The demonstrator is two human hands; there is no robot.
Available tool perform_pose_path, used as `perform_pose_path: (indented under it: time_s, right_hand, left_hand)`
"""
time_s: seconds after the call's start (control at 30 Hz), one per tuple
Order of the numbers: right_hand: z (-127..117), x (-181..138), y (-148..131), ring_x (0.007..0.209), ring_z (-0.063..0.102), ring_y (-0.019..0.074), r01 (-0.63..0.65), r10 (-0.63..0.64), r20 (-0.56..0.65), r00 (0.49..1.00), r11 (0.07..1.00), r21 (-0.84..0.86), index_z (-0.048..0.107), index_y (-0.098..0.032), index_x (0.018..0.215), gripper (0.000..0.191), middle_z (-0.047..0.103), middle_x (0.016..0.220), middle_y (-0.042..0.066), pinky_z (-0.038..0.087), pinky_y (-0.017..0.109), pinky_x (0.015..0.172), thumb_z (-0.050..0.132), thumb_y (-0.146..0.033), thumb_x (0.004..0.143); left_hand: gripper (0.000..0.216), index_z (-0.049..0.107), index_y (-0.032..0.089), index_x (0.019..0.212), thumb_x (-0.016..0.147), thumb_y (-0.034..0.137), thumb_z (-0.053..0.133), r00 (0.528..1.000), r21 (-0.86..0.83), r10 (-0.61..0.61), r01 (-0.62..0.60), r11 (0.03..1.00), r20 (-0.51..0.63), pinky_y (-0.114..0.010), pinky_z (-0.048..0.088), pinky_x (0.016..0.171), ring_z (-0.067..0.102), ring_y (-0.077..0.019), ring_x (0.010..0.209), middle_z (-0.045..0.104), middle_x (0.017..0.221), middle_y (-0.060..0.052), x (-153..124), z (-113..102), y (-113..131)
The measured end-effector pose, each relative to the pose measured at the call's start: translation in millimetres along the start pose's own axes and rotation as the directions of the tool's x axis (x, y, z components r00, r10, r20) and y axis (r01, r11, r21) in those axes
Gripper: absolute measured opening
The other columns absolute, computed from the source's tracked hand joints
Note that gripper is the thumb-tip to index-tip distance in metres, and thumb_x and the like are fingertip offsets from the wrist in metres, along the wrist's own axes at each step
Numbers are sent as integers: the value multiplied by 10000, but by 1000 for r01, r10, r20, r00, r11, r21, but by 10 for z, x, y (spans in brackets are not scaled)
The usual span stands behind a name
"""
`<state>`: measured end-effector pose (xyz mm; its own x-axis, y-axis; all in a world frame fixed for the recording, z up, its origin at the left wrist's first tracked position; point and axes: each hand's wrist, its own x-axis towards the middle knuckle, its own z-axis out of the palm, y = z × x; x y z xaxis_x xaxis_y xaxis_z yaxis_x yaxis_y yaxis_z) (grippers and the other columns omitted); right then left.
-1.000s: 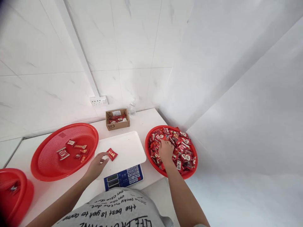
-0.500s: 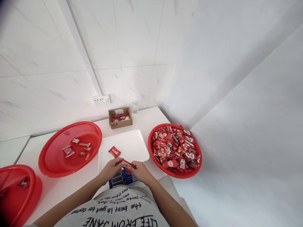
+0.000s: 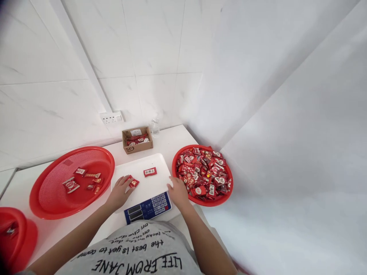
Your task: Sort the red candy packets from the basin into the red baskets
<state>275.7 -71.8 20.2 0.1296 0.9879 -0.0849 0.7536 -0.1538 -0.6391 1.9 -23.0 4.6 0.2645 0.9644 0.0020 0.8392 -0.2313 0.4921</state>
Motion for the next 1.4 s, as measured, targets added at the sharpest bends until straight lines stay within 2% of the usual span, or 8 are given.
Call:
perform_pose_path:
  time_s: [0.2, 0.43, 0.6, 0.73, 0.93, 1.13, 1.27, 1.4]
  right_hand:
    - [-331, 38, 385, 1203, 405, 273, -284, 227, -183, 957, 866, -412, 476, -211, 1279, 447, 445, 1350, 104, 354, 390, 927, 474, -283, 838]
    - [-352, 76, 463, 1070, 501, 266, -289, 220, -202, 955, 848, -444, 497, -204, 1253, 430, 542, 1221, 115, 379, 365, 845, 435, -198, 828]
    - [-416, 124, 527, 1043, 527, 247, -234, 174, -287, 942, 954, -188, 555, -167, 1183, 413, 595, 1112, 126, 392, 361, 879, 384, -178, 808]
    - [-387, 160, 418, 1005, 540, 237, -120, 183, -355, 917, 974, 190, 571, -166, 1118, 386, 595, 1118, 110, 415, 393, 900, 432, -283, 778]
    - [-25, 203, 30, 815, 596, 182, -154, 193, 2, 981, 779, 608, 503, -167, 1175, 457, 617, 1024, 88, 504, 348, 725, 493, -368, 765]
    - [-121, 225, 190, 1124, 474, 253, -51, 56, -201, 978, 998, 30, 566, -156, 1146, 375, 557, 1192, 132, 369, 418, 959, 463, -252, 798]
    - [-304, 187, 478, 1201, 404, 307, -214, 157, -193, 968, 921, -324, 523, -191, 1238, 444, 466, 1323, 134, 332, 459, 960, 507, -300, 807]
    - [-311, 158, 578, 1219, 384, 287, -199, 148, -147, 978, 873, -445, 507, -217, 1256, 440, 455, 1336, 111, 310, 448, 965, 487, -333, 832]
  left_hand:
    - [265, 629, 200, 1012, 846, 264, 433, 989, -70, 57, -48, 996, 135, -386, 378, 1021, 491, -213, 1156, 577, 1205, -62, -27, 43, 47]
    - [378, 542, 198, 1187, 835, 166, 410, 991, -15, 90, -89, 996, 94, -385, 360, 1043, 440, -205, 1220, 505, 1303, -75, 52, 128, 87]
    - [533, 357, 234, 1371, 846, 180, 429, 986, 89, 153, -159, 983, 71, -453, 295, 1072, 258, -262, 1351, 317, 1465, -82, 284, 205, 235]
    - [465, 416, 303, 1338, 879, 229, 413, 956, 171, 217, -252, 953, 197, -530, 222, 1079, 169, -303, 1379, 261, 1499, -46, 386, 282, 344]
    - [473, 403, 237, 1358, 890, 302, 412, 981, 242, 129, -161, 957, 142, -498, 246, 1071, 240, -305, 1356, 308, 1473, -110, 277, 308, 247]
    - [538, 354, 192, 1391, 906, 426, 349, 1000, 277, 9, -5, 961, -13, -546, 212, 1064, 200, -333, 1365, 292, 1470, -160, 75, 264, 53]
    - [515, 347, 279, 1391, 896, 412, 390, 987, 276, 158, -162, 947, 36, -550, 168, 1083, 167, -317, 1378, 271, 1492, -80, 16, 289, 111]
    - [502, 363, 340, 1372, 879, 374, 451, 944, 260, 311, -329, 908, 107, -546, 131, 1098, 152, -293, 1385, 294, 1486, -26, 39, 377, 253]
